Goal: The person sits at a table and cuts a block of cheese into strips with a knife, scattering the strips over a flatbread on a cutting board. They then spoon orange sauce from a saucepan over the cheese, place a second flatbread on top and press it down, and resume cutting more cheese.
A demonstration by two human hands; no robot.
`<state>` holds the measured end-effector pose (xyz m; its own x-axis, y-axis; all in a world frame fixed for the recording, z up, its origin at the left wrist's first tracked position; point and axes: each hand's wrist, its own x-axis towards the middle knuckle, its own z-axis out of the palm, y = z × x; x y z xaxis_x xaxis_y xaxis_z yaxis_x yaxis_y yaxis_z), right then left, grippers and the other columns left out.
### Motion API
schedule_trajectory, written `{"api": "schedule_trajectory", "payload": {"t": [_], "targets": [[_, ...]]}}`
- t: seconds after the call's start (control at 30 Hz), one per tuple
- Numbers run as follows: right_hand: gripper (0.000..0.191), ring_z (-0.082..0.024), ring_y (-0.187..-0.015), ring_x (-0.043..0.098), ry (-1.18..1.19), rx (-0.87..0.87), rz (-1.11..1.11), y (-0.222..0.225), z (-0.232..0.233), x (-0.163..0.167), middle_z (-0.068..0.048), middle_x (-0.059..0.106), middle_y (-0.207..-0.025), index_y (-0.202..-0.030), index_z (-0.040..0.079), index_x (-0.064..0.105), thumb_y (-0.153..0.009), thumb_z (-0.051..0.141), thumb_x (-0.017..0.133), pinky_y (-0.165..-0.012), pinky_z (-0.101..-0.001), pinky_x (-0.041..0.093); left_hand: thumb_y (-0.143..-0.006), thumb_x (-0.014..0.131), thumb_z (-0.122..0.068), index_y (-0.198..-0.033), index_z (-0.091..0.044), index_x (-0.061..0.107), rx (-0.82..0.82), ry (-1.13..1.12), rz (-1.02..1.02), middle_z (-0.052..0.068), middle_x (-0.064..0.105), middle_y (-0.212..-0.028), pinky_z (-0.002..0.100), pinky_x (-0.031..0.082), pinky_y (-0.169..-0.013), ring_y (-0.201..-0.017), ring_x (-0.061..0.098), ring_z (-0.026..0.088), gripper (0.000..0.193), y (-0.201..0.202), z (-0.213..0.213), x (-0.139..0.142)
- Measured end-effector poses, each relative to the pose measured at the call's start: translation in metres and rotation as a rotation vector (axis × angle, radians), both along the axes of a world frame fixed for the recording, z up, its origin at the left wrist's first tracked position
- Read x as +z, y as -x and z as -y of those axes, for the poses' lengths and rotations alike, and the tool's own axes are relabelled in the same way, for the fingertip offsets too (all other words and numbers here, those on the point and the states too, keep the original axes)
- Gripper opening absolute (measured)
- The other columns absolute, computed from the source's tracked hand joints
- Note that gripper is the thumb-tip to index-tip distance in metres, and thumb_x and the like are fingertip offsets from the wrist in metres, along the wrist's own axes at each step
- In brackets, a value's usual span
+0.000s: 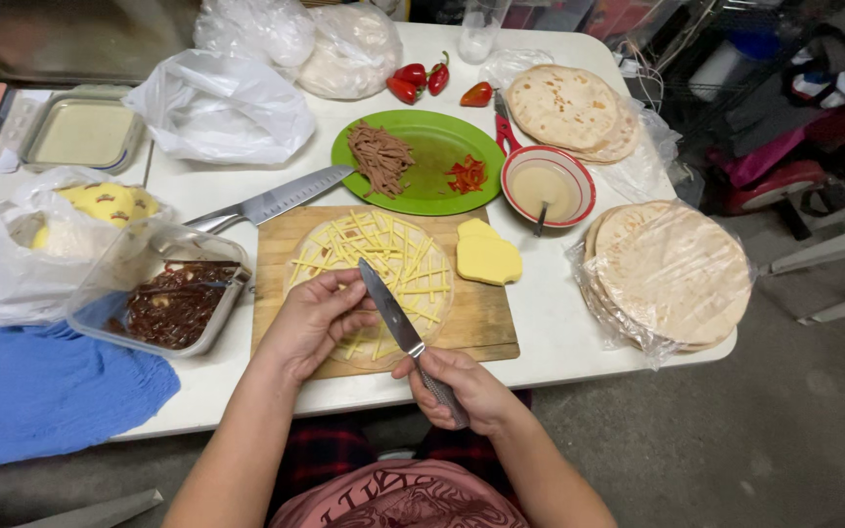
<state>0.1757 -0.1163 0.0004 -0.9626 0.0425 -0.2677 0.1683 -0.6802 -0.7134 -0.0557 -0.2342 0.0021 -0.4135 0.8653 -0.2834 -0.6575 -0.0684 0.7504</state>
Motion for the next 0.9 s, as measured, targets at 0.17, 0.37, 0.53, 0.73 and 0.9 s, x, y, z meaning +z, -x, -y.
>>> {"api": "schedule_trajectory", "payload": {"t": [0.17,0.37,0.53,0.73,0.9], "targets": [[0.038,-0.008,-0.049,0.043,-0.012,-0.015,0.032,0.003,-0.007,0.002,-0.002,0.050,-0.070,-0.120,-0.003,0.059,-0.110,0.031,0.046,-0.041,-0.0230,0.035,-0.096,0.068,-0.008,-0.115,0.002,0.066,0.044,0.057,-0.103,0.011,0.073,-0.096,0.029,0.061,-0.073,-0.081,0.071,0.017,0.022,0.012,-0.003,0.001],[0.037,-0.008,-0.048,0.044,-0.016,-0.192,0.067,-0.011,-0.023,-0.007,-0.003,0.051,-0.068,-0.117,-0.002,0.060,-0.109,0.031,0.045,-0.039,-0.0230,0.037,-0.087,0.073,-0.010,-0.101,-0.002,0.078,0.106,0.331,-1.389,0.015,0.075,-0.097,0.039,0.056,-0.081,-0.086,0.072,0.029,0.017,0.011,-0.005,0.004],[0.035,-0.009,-0.048,0.045,-0.045,-0.265,0.071,-0.022,-0.029,-0.012,-0.004,0.052,-0.068,-0.116,-0.002,0.060,-0.109,0.028,0.044,-0.039,-0.0237,0.037,-0.085,0.062,-0.002,-0.098,-0.005,0.079,0.034,0.319,-1.709,0.016,0.074,-0.094,0.044,0.053,-0.093,-0.091,0.069,0.034,0.022,0.007,-0.013,-0.004],[0.035,-0.009,-0.048,0.045,-0.041,-0.285,0.074,-0.025,-0.029,-0.015,-0.004,0.052,-0.068,-0.116,-0.003,0.060,-0.109,0.028,0.044,-0.038,-0.0240,0.037,-0.080,0.058,0.003,-0.098,-0.007,0.080,-0.053,0.376,-1.756,0.014,0.073,-0.097,0.044,0.055,-0.086,-0.095,0.068,0.034,0.030,0.004,-0.020,-0.012],[0.034,-0.008,-0.048,0.044,-0.037,-0.287,0.087,-0.025,-0.031,-0.016,-0.004,0.052,-0.068,-0.117,-0.003,0.060,-0.109,0.026,0.045,-0.038,-0.0236,0.036,-0.082,0.063,-0.002,-0.097,-0.006,0.080,-0.002,0.324,-1.743,0.014,0.074,-0.093,0.044,0.054,-0.089,-0.093,0.069,0.033,0.023,0.008,-0.016,-0.009]]}}
